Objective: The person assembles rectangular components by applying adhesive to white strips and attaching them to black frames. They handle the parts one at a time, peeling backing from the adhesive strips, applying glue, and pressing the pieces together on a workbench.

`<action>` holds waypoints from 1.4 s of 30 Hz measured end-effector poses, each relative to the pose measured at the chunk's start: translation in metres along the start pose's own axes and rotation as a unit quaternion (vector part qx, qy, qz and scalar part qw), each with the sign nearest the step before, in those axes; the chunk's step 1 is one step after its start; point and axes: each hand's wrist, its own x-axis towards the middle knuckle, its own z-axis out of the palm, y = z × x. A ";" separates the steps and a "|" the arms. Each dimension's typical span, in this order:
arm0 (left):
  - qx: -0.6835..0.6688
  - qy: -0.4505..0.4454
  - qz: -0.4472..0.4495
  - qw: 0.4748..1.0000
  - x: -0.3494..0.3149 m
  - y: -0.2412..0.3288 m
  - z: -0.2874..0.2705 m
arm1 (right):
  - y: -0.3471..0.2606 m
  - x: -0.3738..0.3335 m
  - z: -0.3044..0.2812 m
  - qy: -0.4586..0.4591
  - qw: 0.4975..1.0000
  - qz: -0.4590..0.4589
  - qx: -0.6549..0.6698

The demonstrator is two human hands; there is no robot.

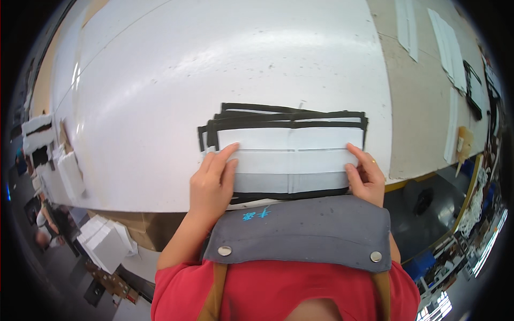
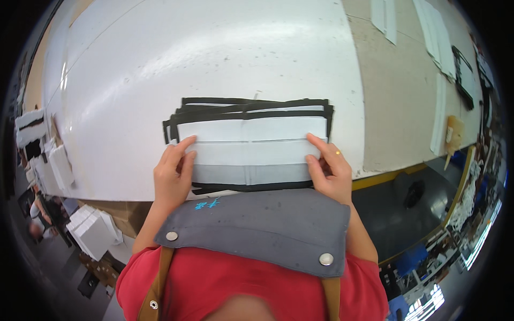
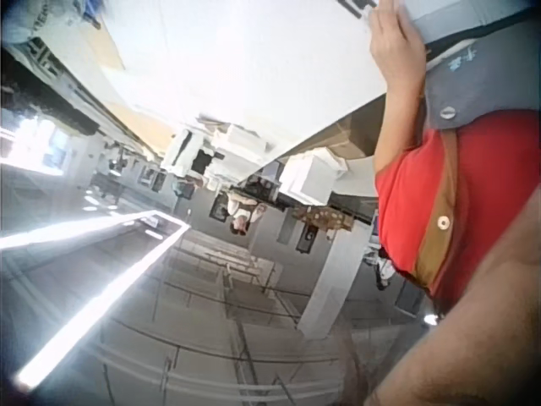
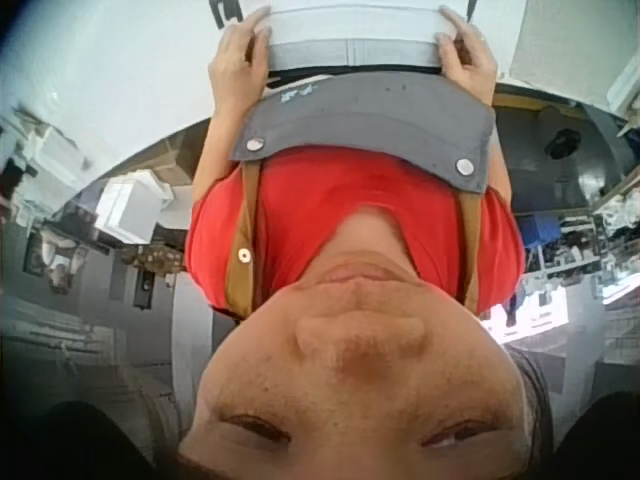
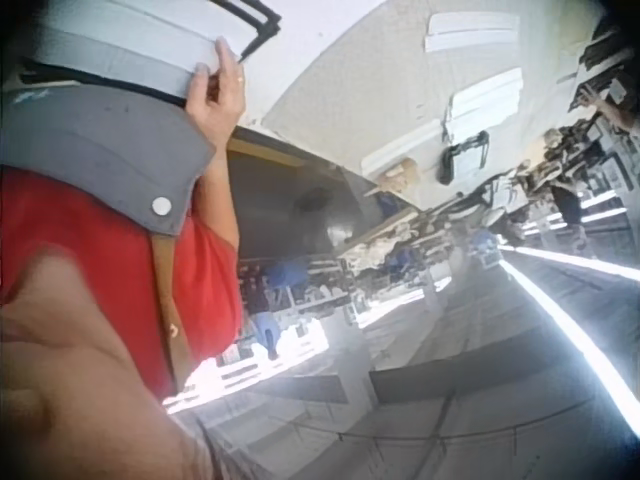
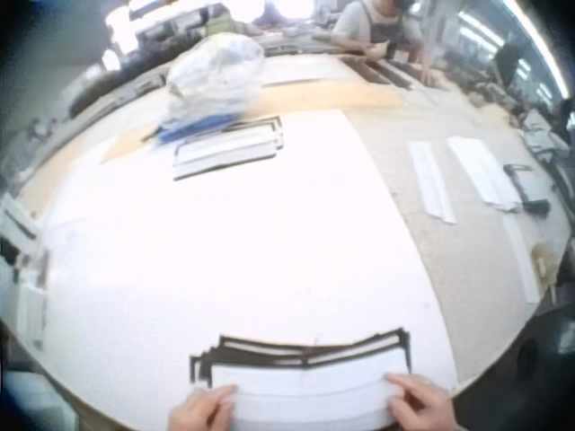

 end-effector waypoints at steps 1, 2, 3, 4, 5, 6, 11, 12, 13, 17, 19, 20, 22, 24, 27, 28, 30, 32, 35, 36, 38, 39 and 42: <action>0.016 0.002 0.005 1.000 0.000 -0.001 0.001 | -0.002 0.000 -0.001 -0.005 1.000 0.006 0.000; 0.025 0.000 0.013 1.000 0.000 -0.001 0.003 | -0.004 0.001 -0.003 -0.010 1.000 -0.007 -0.019; 0.039 0.000 0.017 0.999 -0.001 -0.002 0.002 | -0.004 0.003 -0.003 -0.013 0.999 -0.025 -0.032; 0.053 0.001 0.020 0.998 -0.002 -0.003 0.002 | -0.004 0.004 -0.003 -0.016 0.998 -0.043 -0.045; 0.049 0.004 0.026 0.998 -0.002 -0.003 0.004 | -0.004 0.003 -0.005 -0.014 0.999 -0.036 -0.039; 0.050 0.006 0.030 0.998 -0.002 -0.003 0.004 | -0.003 0.003 -0.004 -0.015 0.999 -0.029 -0.030; 0.054 0.011 0.041 0.998 -0.001 -0.002 0.005 | -0.004 0.003 -0.006 -0.017 0.999 -0.039 -0.033; 0.054 0.010 0.040 0.998 -0.001 -0.001 0.004 | -0.006 0.004 -0.007 -0.019 0.998 -0.041 -0.039; 0.055 0.012 0.043 0.998 -0.001 -0.001 0.005 | -0.007 0.004 -0.007 -0.022 0.998 -0.044 -0.046; 0.063 0.019 0.050 0.997 -0.001 -0.001 0.003 | -0.005 0.009 -0.012 -0.010 0.985 -0.080 -0.151; 0.087 0.017 0.044 0.995 0.000 0.000 0.001 | -0.011 0.018 -0.019 0.017 0.969 -0.088 -0.231; 0.106 0.014 0.039 0.994 0.003 0.001 -0.001 | -0.012 0.025 -0.019 0.032 0.966 -0.123 -0.224; 0.126 0.018 0.071 0.989 0.009 0.002 -0.002 | -0.016 0.038 -0.016 0.064 0.958 -0.191 -0.205; 0.124 0.035 0.146 0.981 0.016 0.008 0.004 | -0.028 0.047 -0.003 0.016 0.950 -0.249 -0.189; 0.090 -0.008 0.290 0.953 0.021 0.023 0.017 | -0.037 0.060 0.021 -0.038 0.928 -0.321 -0.187; 0.097 -0.014 0.301 0.948 0.020 0.023 0.021 | -0.037 0.064 0.026 -0.054 0.928 -0.317 -0.190; 0.111 -0.028 0.323 0.939 0.017 0.018 0.032 | -0.037 0.070 0.033 -0.088 0.927 -0.308 -0.195; 0.094 -0.036 0.311 0.945 0.017 0.015 0.035 | -0.038 0.076 0.033 -0.109 0.932 -0.289 -0.192; 0.079 -0.038 0.299 0.950 0.015 0.013 0.036 | -0.038 0.080 0.033 -0.136 0.939 -0.260 -0.178; 0.080 -0.039 0.298 0.951 0.015 0.012 0.036 | -0.038 0.081 0.033 -0.142 0.942 -0.251 -0.172; 0.082 -0.036 0.297 0.951 0.015 0.012 0.036 | -0.037 0.082 0.033 -0.154 0.941 -0.247 -0.170; 0.084 -0.032 0.299 0.950 0.015 0.012 0.037 | -0.037 0.083 0.033 -0.160 0.941 -0.245 -0.169; 0.089 -0.024 0.302 0.949 0.015 0.011 0.038 | -0.034 0.084 0.035 -0.147 0.936 -0.270 -0.172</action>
